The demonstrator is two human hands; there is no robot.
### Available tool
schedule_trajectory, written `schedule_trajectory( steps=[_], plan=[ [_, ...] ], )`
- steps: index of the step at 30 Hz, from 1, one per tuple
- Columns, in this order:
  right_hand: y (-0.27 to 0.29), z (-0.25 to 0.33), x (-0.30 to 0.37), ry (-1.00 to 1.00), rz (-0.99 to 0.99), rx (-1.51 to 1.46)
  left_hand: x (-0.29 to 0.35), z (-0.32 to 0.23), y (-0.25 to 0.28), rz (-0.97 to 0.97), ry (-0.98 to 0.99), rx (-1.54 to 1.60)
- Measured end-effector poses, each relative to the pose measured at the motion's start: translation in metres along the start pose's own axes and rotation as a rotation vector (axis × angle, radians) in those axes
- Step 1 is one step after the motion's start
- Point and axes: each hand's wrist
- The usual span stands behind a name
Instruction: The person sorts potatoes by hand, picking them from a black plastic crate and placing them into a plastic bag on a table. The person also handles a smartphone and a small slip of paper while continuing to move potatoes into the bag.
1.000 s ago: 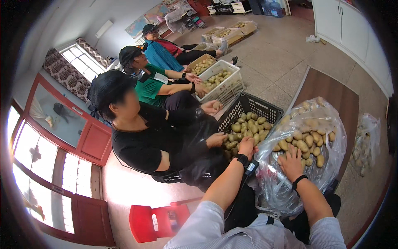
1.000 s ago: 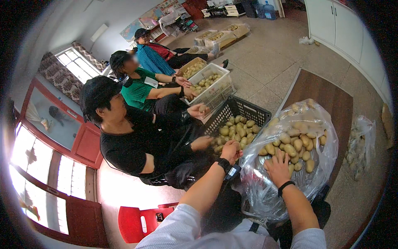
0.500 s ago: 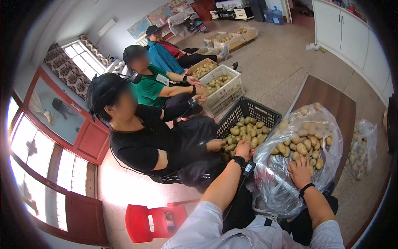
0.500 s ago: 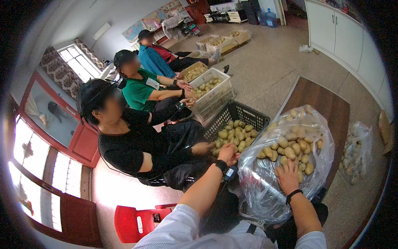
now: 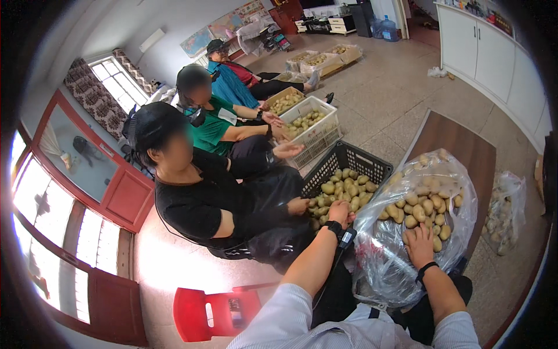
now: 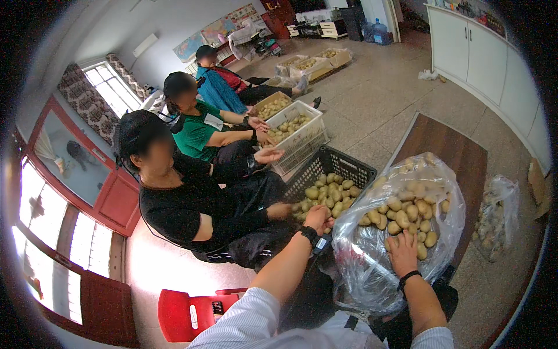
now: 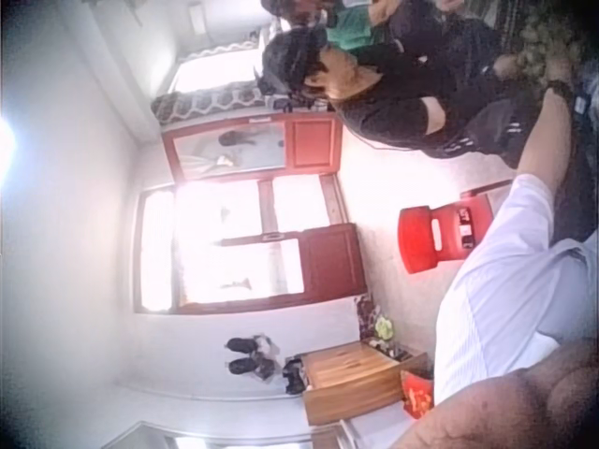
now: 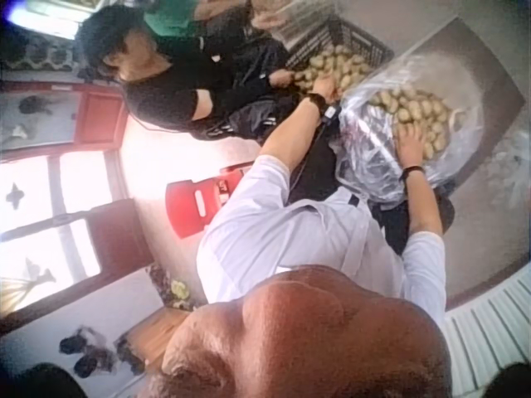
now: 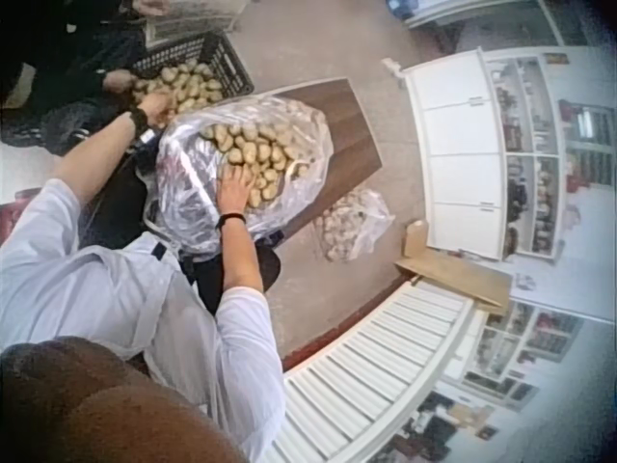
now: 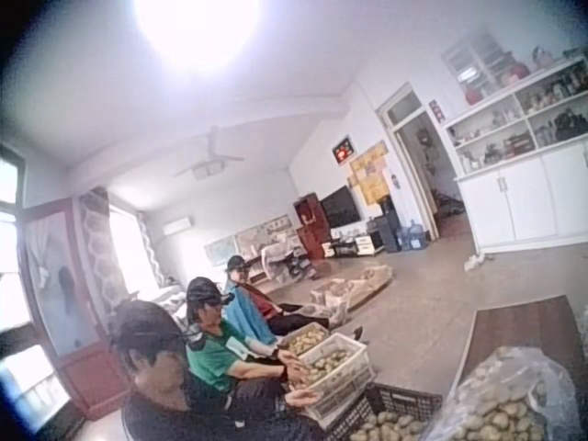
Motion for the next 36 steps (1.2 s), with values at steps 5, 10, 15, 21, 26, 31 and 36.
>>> schedule_trajectory(
  steps=[5, 10, 15, 21, 26, 31, 36],
  plan=[
    [-0.003, -0.001, 0.003, -0.026, -0.014, 0.015, -0.025, 0.018, 0.007, -0.032, -0.022, 0.06],
    [0.0, 0.012, -0.009, -0.012, -0.022, -0.014, -0.066, 0.033, 0.068, 0.058, 0.048, 0.086],
    [0.001, -0.011, 0.008, -0.041, -0.007, -0.022, -0.02, 0.017, -0.011, -0.114, 0.052, -0.064],
    [0.005, 0.0, 0.006, 0.039, 0.003, -0.129, 0.032, -0.017, -0.021, -0.033, -0.05, -0.225],
    [0.028, 0.017, -0.003, -0.121, 0.042, -0.38, 0.047, -0.013, -0.024, 0.06, -0.114, -0.138],
    [0.033, 0.021, -0.008, -0.196, -0.071, -0.576, 0.06, -0.016, -0.044, 0.214, -0.103, -0.18],
    [0.072, 0.066, -0.036, -0.562, 0.159, -1.258, 0.085, -0.011, -0.054, 0.297, -0.014, -0.19]
  ],
)
Point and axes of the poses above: each hand's wrist, its own x-axis away from the middle knuckle, its own y-axis out of the back of the hand, z = x × y, and after that the axes turned 3 degrees about -y, right-handed
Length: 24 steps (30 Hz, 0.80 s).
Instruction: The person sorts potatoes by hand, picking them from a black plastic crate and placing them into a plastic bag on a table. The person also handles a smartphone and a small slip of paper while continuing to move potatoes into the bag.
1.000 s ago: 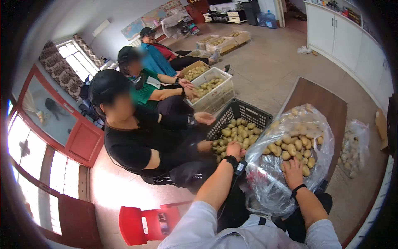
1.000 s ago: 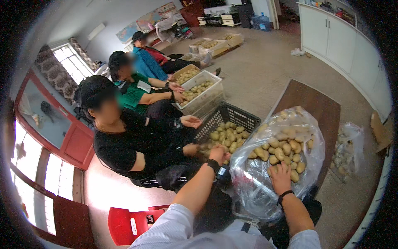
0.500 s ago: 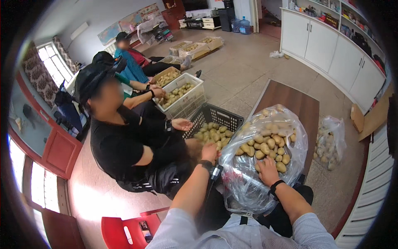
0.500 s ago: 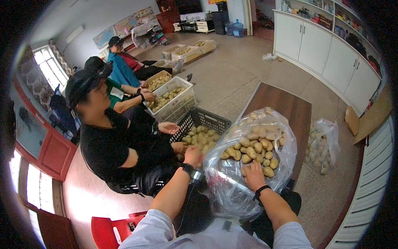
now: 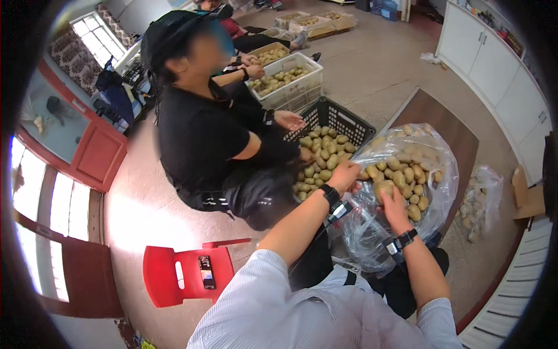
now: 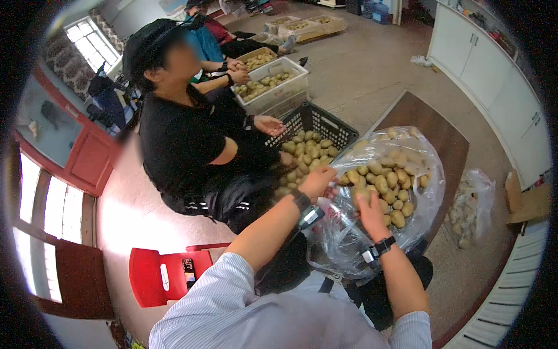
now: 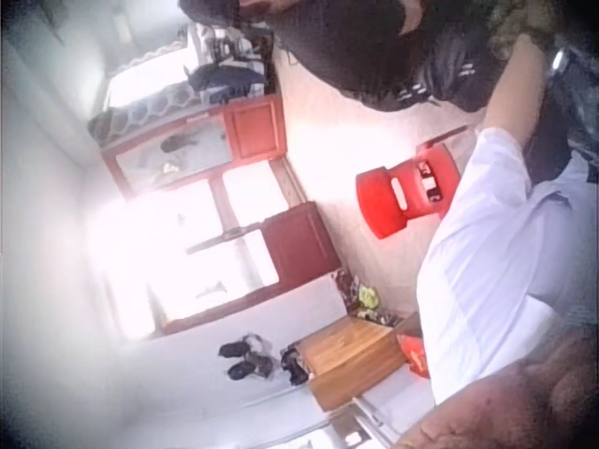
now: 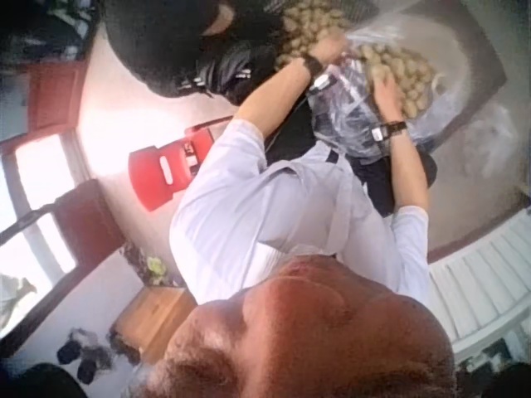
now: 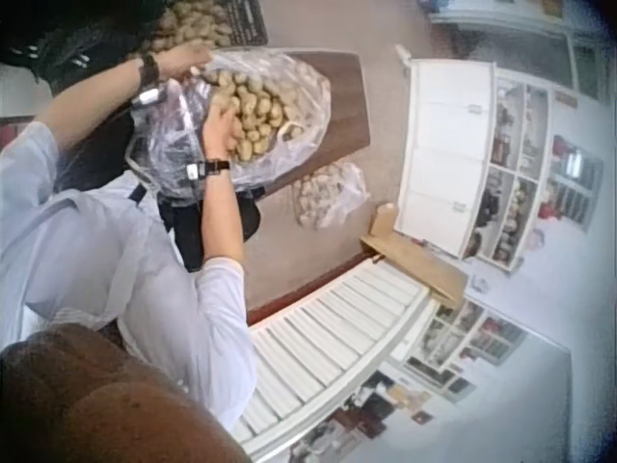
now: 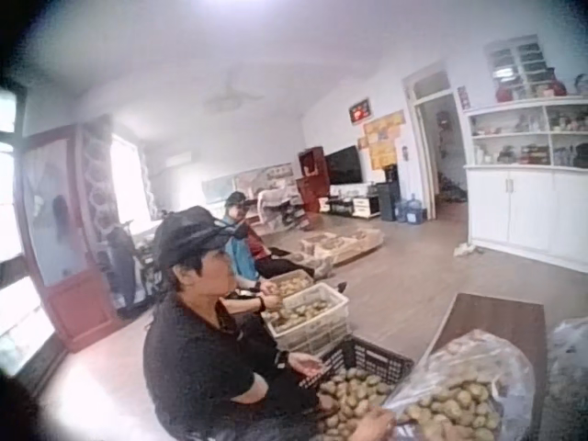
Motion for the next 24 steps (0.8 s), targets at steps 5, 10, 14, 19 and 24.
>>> schedule_trajectory(
  steps=[5, 10, 14, 19, 24],
  plan=[
    [-0.012, -0.007, -0.008, 0.051, 0.074, -0.061, 0.012, 0.002, -0.03, 0.317, 0.145, -0.023],
    [-0.018, -0.023, -0.014, 0.161, 0.027, 0.084, 0.006, 0.004, -0.018, 0.424, 0.257, 0.03],
    [-0.01, -0.018, -0.009, 0.161, 0.067, -0.011, 0.005, 0.002, -0.008, 0.362, 0.191, 0.076],
    [0.033, -0.042, -0.01, 0.333, -0.11, 0.353, 0.0, -0.018, -0.009, 0.176, 0.134, 0.16],
    [0.046, -0.088, -0.016, 0.247, -0.256, 0.646, -0.023, -0.012, 0.052, -0.107, 0.069, 0.316]
  ],
)
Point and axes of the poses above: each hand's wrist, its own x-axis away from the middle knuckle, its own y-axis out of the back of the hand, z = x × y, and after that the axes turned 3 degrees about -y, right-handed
